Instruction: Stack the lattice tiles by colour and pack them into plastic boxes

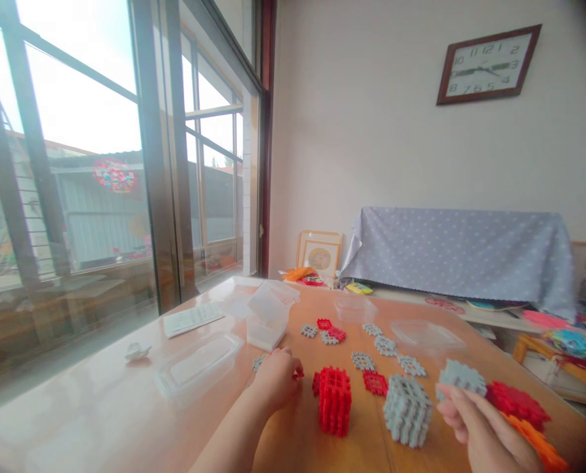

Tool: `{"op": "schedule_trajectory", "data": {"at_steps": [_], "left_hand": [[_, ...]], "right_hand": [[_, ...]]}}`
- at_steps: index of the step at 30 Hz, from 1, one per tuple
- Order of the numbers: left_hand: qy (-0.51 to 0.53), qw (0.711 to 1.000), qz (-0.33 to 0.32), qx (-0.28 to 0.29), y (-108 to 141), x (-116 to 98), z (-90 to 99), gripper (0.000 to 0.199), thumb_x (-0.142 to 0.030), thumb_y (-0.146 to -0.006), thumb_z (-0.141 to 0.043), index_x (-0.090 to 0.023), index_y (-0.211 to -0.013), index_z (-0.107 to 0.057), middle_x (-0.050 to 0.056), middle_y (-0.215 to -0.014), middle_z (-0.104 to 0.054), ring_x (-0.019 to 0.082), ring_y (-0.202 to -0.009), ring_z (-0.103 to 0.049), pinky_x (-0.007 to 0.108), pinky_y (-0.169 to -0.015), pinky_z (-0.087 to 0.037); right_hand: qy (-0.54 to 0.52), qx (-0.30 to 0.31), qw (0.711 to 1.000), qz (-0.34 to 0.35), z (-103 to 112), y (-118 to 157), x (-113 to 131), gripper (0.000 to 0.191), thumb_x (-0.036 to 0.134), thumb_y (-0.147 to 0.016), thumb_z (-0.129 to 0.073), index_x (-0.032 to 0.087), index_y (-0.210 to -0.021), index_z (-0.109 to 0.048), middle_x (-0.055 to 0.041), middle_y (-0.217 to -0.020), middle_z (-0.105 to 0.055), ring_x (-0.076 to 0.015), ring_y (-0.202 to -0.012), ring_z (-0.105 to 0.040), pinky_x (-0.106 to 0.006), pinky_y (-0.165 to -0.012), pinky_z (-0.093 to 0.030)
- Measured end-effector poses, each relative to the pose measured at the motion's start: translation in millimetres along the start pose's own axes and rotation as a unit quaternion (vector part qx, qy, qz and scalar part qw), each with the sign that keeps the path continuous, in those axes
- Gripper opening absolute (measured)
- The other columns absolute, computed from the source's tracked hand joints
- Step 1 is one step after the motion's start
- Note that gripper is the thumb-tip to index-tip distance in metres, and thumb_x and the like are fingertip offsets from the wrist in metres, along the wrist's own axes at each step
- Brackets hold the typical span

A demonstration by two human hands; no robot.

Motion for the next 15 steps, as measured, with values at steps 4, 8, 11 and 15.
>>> {"op": "schedule_trajectory", "data": {"at_steps": [4, 8, 11, 15], "left_hand": [[0.021, 0.999, 0.013, 0.036, 4, 5, -2.1, 0.043, -0.027, -0.069, -0.074, -0.023, -0.112, -0.073, 0.010, -0.114, -0.069, 0.031, -0.101, -0.066, 0.037, -0.085, -0.052], [0.061, 0.995, 0.021, 0.072, 13, 14, -0.1, 0.082, -0.038, -0.059, -0.085, -0.026, -0.135, -0.059, 0.009, -0.131, -0.065, 0.030, -0.109, -0.065, 0.035, -0.090, -0.053], [0.076, 0.994, 0.017, 0.076, 16, 22, 5.6, 0.071, -0.033, -0.065, -0.080, -0.025, -0.133, -0.059, 0.007, -0.133, -0.064, 0.028, -0.112, -0.064, 0.034, -0.094, -0.052], [0.074, 0.994, 0.008, 0.077, 14, 25, 9.6, 0.059, -0.021, -0.062, -0.076, -0.023, -0.120, -0.065, 0.009, -0.127, -0.064, 0.031, -0.120, -0.058, 0.038, -0.100, -0.047]], "right_hand": [[-0.007, 0.002, 1.000, -0.009, -1, 4, 5, 0.055, 0.072, -0.086, -0.057, 0.028, -0.114, -0.073, -0.0028, -0.099, -0.077, -0.0284, -0.100, -0.068, -0.037, -0.085, -0.051], [-0.007, -0.009, 1.000, -0.016, 0, 7, 10, 0.058, 0.074, -0.084, -0.058, 0.026, -0.112, -0.074, -0.0032, -0.098, -0.077, -0.0278, -0.098, -0.068, -0.038, -0.087, -0.051], [-0.011, -0.014, 1.000, -0.014, -1, 9, 14, 0.059, 0.075, -0.083, -0.058, 0.025, -0.110, -0.074, -0.0039, -0.095, -0.077, -0.0277, -0.097, -0.067, -0.038, -0.087, -0.051], [-0.012, -0.018, 1.000, -0.016, -2, 10, 18, 0.060, 0.076, -0.081, -0.058, 0.025, -0.110, -0.074, -0.0044, -0.094, -0.076, -0.0282, -0.097, -0.068, -0.039, -0.088, -0.051]]}}
Point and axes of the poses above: each hand's wrist, its own y-axis away from the middle knuckle, its own z-axis out of the back of the hand, x = y × z, the point moved 5 cm from there along -y, towards the middle knuckle
